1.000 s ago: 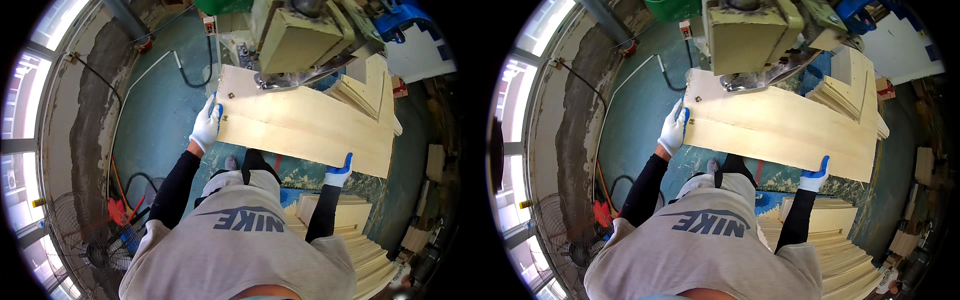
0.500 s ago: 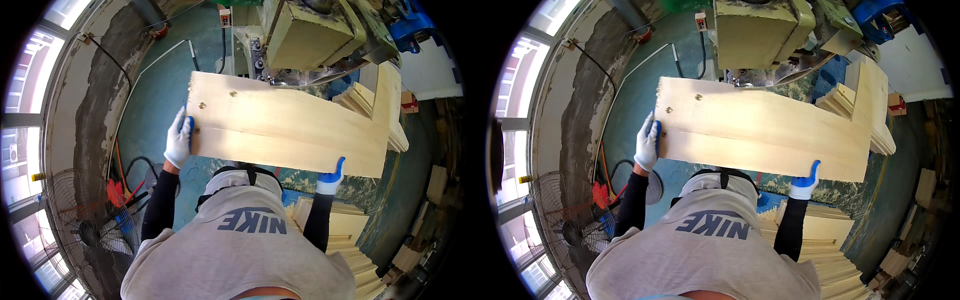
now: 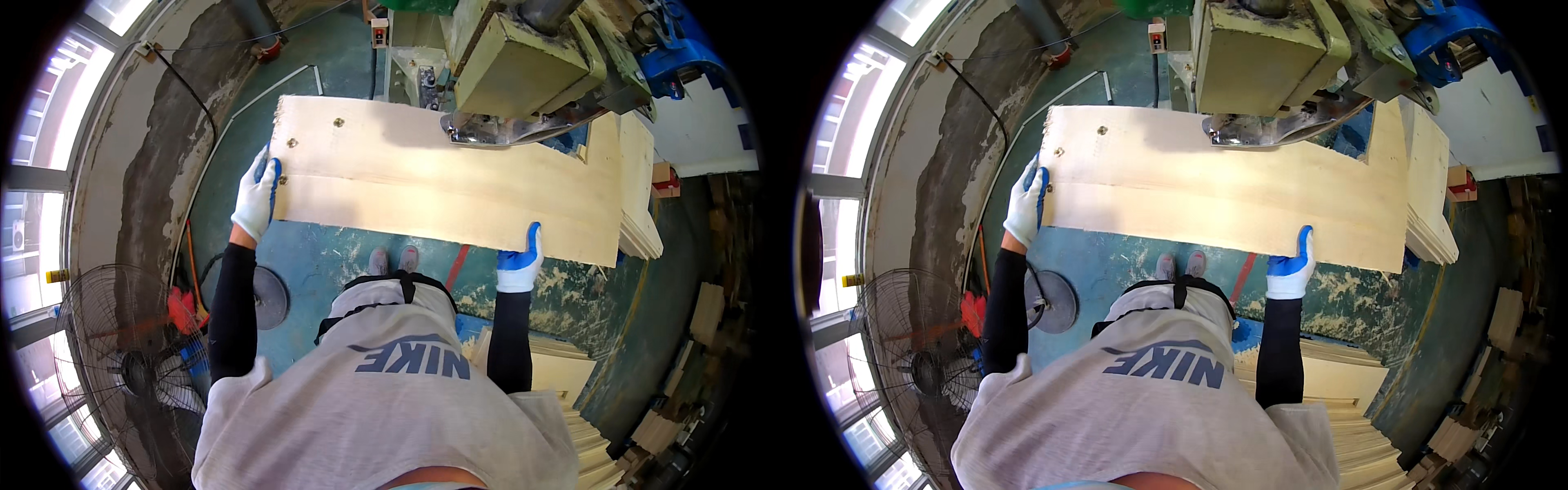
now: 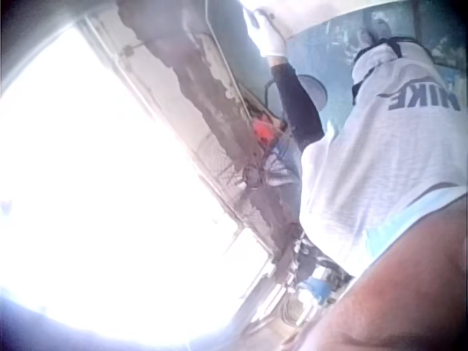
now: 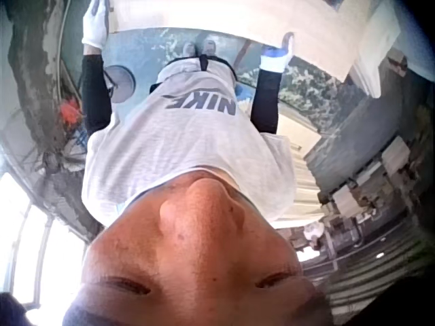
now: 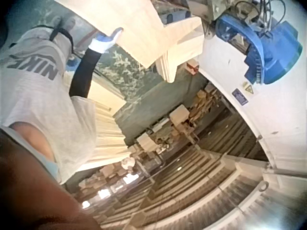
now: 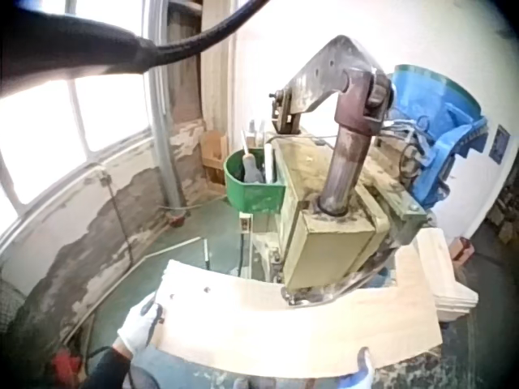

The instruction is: The person operates a heavy industrial riveting or stapling machine to join wooden panels together, picking up L-shaped wooden components from a stack and positioning them under the machine head for fastening.

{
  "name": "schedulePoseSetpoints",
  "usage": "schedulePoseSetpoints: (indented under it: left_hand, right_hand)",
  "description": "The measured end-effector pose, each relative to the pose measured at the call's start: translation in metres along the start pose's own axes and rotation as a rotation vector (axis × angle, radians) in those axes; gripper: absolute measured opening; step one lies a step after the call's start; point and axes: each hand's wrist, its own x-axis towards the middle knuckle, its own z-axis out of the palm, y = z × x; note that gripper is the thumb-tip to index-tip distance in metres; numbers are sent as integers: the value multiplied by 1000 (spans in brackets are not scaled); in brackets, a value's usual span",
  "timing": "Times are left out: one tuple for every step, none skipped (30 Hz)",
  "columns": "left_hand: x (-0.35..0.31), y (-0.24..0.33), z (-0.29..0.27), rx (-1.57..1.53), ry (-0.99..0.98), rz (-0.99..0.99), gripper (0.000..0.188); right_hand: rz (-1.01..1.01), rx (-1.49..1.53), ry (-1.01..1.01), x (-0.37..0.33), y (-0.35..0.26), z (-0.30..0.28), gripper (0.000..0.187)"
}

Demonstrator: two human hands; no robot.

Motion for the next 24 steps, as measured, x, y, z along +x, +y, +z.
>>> schedulePoseSetpoints:
  left_hand:
    - [1,-4,-8,-23,14,10,50]
    - [3,-2,-12,-37,7,3,50]
    - [5,1,-14,8,-13,11,50]
    - [11,0,-13,40,-29,-13,50]
    - [17,-2,-15,71,-45,-36,50]
    - [19,-4,-15,72,-49,-36,50]
    - [19,-7,-16,89,-38,-38,50]
    - [21,-10,-15,104,-27,-36,51]
    - [23,-13,-16,102,-30,-33,51]
    - [23,-16,-18,68,-17,-36,51]
    - [23,-16,-18,35,-6,-39,51]
    - [25,-16,-17,32,-7,-37,51]
    - [30,-16,-15,93,-23,-20,51]
    - [34,-16,-15,156,-38,-7,51]
    - [38,-19,-15,184,-31,-2,51]
    - [36,-22,-14,213,-17,-3,51]
    - [36,-16,-9,238,-2,7,52]
    - [36,-22,-9,273,36,9,53]
    - [38,-19,-10,270,40,18,53]
    - [34,-17,-9,271,29,26,53]
    - [31,-17,-10,272,17,34,54]
    - [34,-18,-12,274,7,55,50]
    - [32,-14,-13,275,2,57,50]
    - [26,-9,-16,45,-61,-36,48]
  right_hand:
    - [-11,-15,26,-6,6,8,40]
    - [-32,-17,66,-8,12,7,42]
    - [-34,-15,71,-11,13,8,42]
    - [-18,-6,57,-14,14,8,42]
    - [-3,4,42,-16,15,8,42]
    - [-5,6,44,-18,16,7,42]
    - [-1,20,49,-19,16,6,42]
    - [-1,33,52,-18,15,6,41]
    - [-5,34,51,-18,14,7,41]
    - [-19,-5,68,-19,14,8,41]
    - [-34,-43,85,-19,14,9,40]
    - [-37,-43,83,-18,15,9,40]
    - [-40,-34,78,-16,17,9,40]
    - [-40,-25,74,-15,19,8,40]
    - [-37,-26,72,-14,21,7,40]
    - [-21,-16,44,-11,21,4,39]
    - [-13,-2,9,-6,21,4,39]
    - [-3,18,-32,-3,21,2,39]
    - [-8,20,-41,0,21,1,39]
    - [3,20,-26,-3,22,1,39]
    - [13,20,-9,-6,22,1,39]
    - [15,16,-10,-8,22,2,39]
    - [4,19,-27,-8,24,1,39]
    - [-8,24,-43,-9,25,1,38]
